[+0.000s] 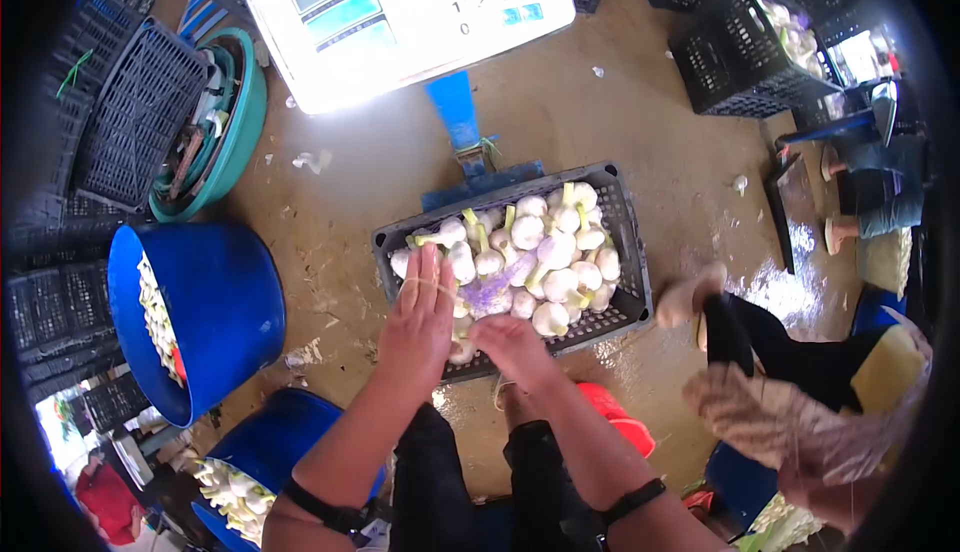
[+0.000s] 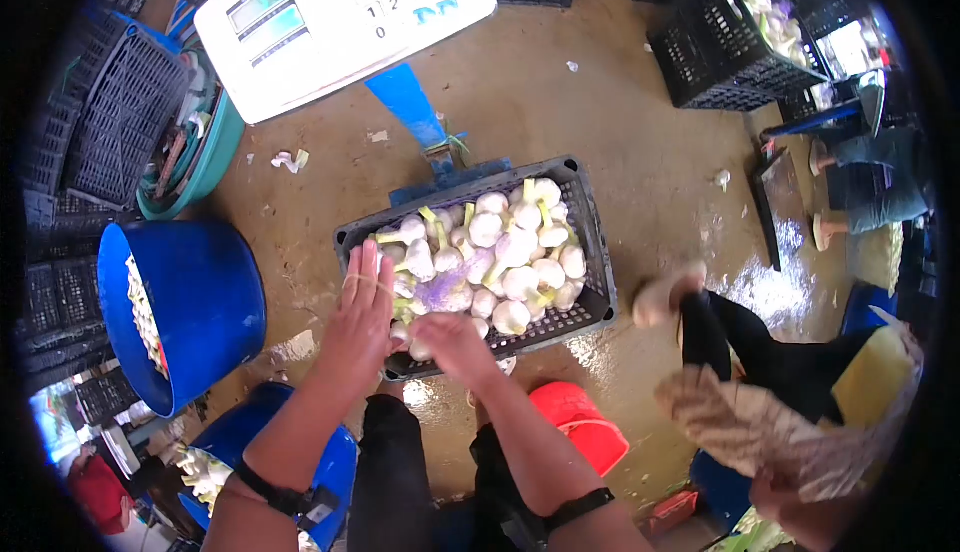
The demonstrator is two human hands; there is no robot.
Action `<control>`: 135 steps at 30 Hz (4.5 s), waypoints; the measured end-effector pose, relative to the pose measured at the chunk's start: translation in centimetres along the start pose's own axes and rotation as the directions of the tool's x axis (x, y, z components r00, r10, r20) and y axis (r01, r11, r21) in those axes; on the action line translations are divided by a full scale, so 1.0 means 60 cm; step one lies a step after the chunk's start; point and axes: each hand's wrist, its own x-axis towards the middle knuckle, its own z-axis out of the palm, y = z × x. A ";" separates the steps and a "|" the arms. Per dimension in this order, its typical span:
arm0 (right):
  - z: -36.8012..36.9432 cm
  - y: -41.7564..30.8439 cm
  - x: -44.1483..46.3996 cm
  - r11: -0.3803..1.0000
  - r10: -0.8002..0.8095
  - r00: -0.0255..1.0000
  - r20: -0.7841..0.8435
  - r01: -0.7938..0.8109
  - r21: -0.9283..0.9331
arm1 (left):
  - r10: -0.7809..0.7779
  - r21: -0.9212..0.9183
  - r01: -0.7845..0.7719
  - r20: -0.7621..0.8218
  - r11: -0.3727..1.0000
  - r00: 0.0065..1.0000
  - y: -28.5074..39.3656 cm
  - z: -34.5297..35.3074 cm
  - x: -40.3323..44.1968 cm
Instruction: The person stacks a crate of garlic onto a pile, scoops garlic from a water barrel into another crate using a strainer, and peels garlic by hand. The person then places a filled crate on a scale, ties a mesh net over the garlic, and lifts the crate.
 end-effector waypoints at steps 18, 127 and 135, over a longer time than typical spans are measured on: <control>-0.143 0.065 0.070 0.942 -0.150 0.872 -0.466 -0.017 -0.335 | -0.744 -0.914 0.166 0.399 -0.370 0.536 0.048 0.258 0.146; -0.162 0.017 0.046 0.256 -0.368 0.922 -0.117 -0.021 -0.966 | -0.831 -0.863 0.422 0.006 0.277 0.556 -0.123 0.272 -0.081; -0.203 0.015 0.081 -0.190 -0.320 0.947 0.012 -0.052 -0.980 | -0.675 -0.872 0.265 -0.098 0.413 0.731 -0.085 0.235 -0.062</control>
